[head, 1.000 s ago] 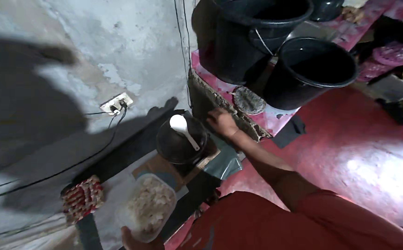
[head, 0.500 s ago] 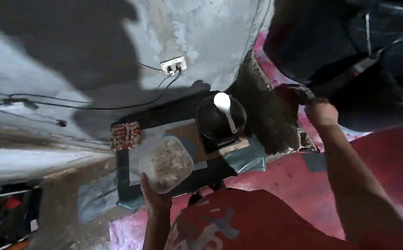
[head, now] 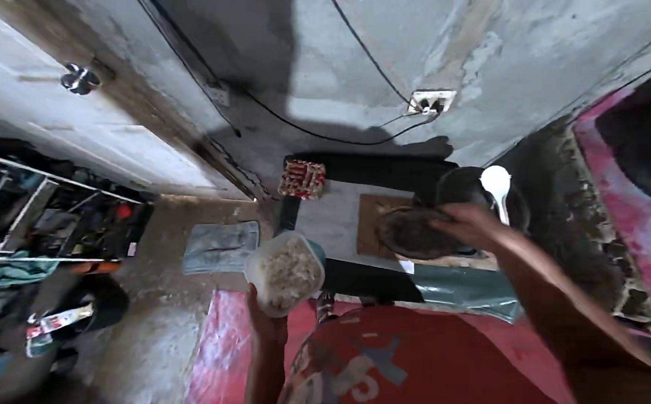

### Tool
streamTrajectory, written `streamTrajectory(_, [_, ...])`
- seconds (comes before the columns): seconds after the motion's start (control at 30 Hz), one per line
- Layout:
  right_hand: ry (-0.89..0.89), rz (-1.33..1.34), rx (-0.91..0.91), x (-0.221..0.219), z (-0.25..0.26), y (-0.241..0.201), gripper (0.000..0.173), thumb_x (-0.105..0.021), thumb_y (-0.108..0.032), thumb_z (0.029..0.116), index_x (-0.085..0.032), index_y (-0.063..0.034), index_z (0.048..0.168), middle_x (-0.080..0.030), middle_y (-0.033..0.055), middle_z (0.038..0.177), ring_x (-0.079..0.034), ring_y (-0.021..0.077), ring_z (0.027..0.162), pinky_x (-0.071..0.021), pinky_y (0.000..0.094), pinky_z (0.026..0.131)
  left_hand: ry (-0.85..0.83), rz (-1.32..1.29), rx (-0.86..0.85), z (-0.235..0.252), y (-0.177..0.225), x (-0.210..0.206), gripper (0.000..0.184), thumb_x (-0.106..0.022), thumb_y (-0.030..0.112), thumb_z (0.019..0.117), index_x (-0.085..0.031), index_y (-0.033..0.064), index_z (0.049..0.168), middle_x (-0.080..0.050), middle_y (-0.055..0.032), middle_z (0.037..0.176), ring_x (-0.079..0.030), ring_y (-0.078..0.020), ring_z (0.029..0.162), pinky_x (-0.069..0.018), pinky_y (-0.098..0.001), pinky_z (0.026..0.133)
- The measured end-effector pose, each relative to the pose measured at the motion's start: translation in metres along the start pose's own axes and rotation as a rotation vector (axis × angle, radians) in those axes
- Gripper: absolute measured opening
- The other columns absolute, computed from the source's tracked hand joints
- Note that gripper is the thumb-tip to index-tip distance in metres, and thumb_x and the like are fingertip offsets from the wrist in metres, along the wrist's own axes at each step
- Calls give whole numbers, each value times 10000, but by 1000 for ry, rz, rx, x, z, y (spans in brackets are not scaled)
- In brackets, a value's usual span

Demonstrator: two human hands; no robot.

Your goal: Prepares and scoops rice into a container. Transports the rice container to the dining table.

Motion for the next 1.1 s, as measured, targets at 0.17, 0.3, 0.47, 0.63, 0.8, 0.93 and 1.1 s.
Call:
streamTrajectory(0.17, [104, -182, 173, -95, 154, -85, 265, -560, -173, 1061, -694, 40, 1146, -707, 235, 1086, -683, 382, 1060, -523, 578, 974, -22, 23, 42, 31, 27, 31, 606, -239, 565, 1069, -442, 134, 1444, -660, -152, 1235, -685, -309, 1069, -611, -547, 783])
streamTrajectory(0.3, [38, -303, 348, -162, 207, -118, 486, -689, -246, 988, -593, -3, 1398, -522, 245, 1492, -483, 417, 1404, -370, 627, 1163, -75, 53, 61, 59, 43, 25, 576, -235, 506, 1095, -443, 106, 1454, -658, -152, 1233, -681, -284, 1067, -607, -522, 815])
streamTrajectory(0.47, [-304, 735, -240, -239, 134, -91, 531, -306, -439, 1130, -549, -38, 1380, -683, 110, 1191, -694, 189, 1024, -593, 377, 876, -309, 97, 97, 79, 44, -30, 549, -258, 464, 1107, -470, 67, 1422, -696, -109, 1169, -704, -203, 1038, -621, -420, 855])
streamTrajectory(0.63, [-91, 1265, -203, -202, 65, -53, 354, -428, -241, 1096, -546, -31, 1354, -723, 105, 1087, -729, 212, 920, -634, 405, 789, -570, 258, 212, 61, 8, -97, 543, -245, 426, 1116, -434, 65, 1473, -678, -110, 1241, -688, -185, 1098, -612, -403, 907])
streamTrajectory(0.8, [407, 926, -228, -125, -48, 7, 328, -580, -107, 1019, -589, 2, 1328, -719, 94, 1085, -716, 158, 866, -624, 339, 735, -851, 267, 337, 13, -54, -160, 532, -281, 443, 1101, -435, 72, 1450, -682, -103, 1216, -692, -195, 1086, -621, -417, 887])
streamTrajectory(0.93, [1036, 426, -209, -70, -195, 35, 352, -581, -108, 1018, -612, 54, 1330, -724, 138, 1148, -708, 116, 998, -593, 298, 912, -1009, 193, 447, -54, -108, -206, 471, -266, 367, 1108, -412, 82, 1454, -665, -107, 1258, -681, -206, 1128, -606, -437, 929])
streamTrajectory(1.1, [1237, -308, -212, -81, -311, 14, 347, -564, -144, 1014, -693, -137, 1335, -659, 113, 1393, -662, 288, 1208, -540, 505, 974, -1075, 313, 483, -170, -208, -244, 488, -367, 374, 1103, -370, 74, 1488, -591, -161, 1336, -633, -270, 1176, -570, -485, 955])
Point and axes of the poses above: each hand's wrist, its own z-axis towards the middle knuckle, its own x-axis out of the back of the hand, y = z × x, the point moved 10 cm from there along z, towards the middle knuckle
